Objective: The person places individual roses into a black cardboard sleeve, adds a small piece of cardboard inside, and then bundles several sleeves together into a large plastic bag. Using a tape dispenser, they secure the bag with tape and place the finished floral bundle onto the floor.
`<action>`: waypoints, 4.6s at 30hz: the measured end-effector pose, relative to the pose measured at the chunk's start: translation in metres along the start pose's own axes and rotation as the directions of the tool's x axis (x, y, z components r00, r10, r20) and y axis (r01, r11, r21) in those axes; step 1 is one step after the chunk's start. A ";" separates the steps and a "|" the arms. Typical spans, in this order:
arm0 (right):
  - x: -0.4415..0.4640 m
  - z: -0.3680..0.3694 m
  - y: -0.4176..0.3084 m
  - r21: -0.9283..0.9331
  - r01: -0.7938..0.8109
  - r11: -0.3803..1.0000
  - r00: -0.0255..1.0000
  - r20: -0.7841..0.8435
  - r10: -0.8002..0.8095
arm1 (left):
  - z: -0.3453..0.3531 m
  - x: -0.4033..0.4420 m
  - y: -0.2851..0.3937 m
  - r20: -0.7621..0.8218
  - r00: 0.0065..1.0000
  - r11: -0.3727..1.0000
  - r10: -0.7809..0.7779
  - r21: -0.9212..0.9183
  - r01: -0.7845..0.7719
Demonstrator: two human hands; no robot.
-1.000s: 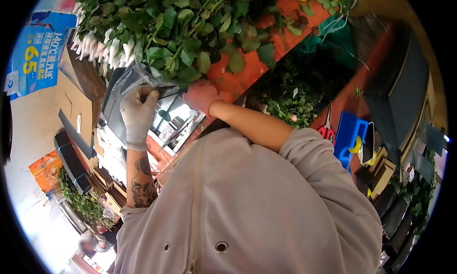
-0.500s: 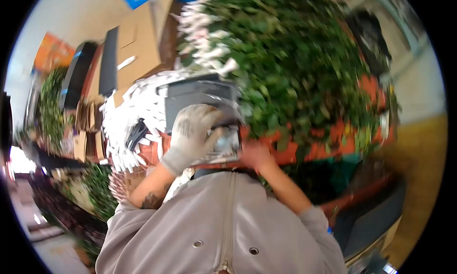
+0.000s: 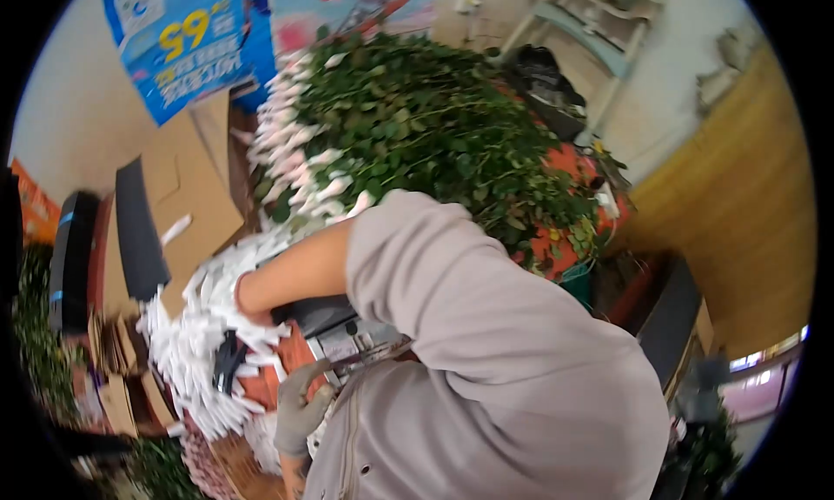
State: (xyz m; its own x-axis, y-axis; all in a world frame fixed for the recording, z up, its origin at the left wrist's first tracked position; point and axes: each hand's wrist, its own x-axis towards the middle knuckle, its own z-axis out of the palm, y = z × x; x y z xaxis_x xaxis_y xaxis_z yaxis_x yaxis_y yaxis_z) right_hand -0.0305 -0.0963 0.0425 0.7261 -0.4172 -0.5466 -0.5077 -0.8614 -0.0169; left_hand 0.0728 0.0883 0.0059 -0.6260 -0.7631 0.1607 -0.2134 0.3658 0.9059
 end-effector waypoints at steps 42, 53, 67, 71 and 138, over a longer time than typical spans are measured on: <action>-0.516 0.044 -0.074 0.576 -0.495 0.651 -0.657 -0.738 0.153 | 0.038 0.292 0.241 0.251 0.464 0.512 0.849 -0.606 -0.609; -0.745 -0.081 -0.067 0.439 -0.871 0.219 -0.438 -0.897 0.054 | 0.120 0.300 0.366 0.538 0.349 0.560 0.768 -0.297 -0.774; -0.530 -0.114 0.084 0.354 -0.570 0.741 -0.194 -0.935 0.298 | -0.001 0.060 0.266 0.220 0.731 0.672 0.645 0.291 -0.681; -0.378 -0.179 0.064 0.204 -0.283 0.937 -0.063 -0.979 0.194 | -0.026 -0.064 0.266 -0.051 0.882 0.748 0.468 0.555 -0.365; -0.022 -0.010 -0.359 0.599 0.681 -0.422 0.501 -0.801 -0.329 | 0.088 -0.335 0.206 -0.991 -0.088 0.989 -0.102 -0.091 -0.121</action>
State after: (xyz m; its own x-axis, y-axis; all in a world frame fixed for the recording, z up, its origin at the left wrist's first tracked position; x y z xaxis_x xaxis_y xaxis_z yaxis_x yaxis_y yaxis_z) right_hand 0.1403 0.2198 0.0690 0.9019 -0.1577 0.4021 0.4305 0.2528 -0.8665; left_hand 0.1727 0.4665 0.1044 0.8201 -0.4978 0.2821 -0.0672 0.4057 0.9115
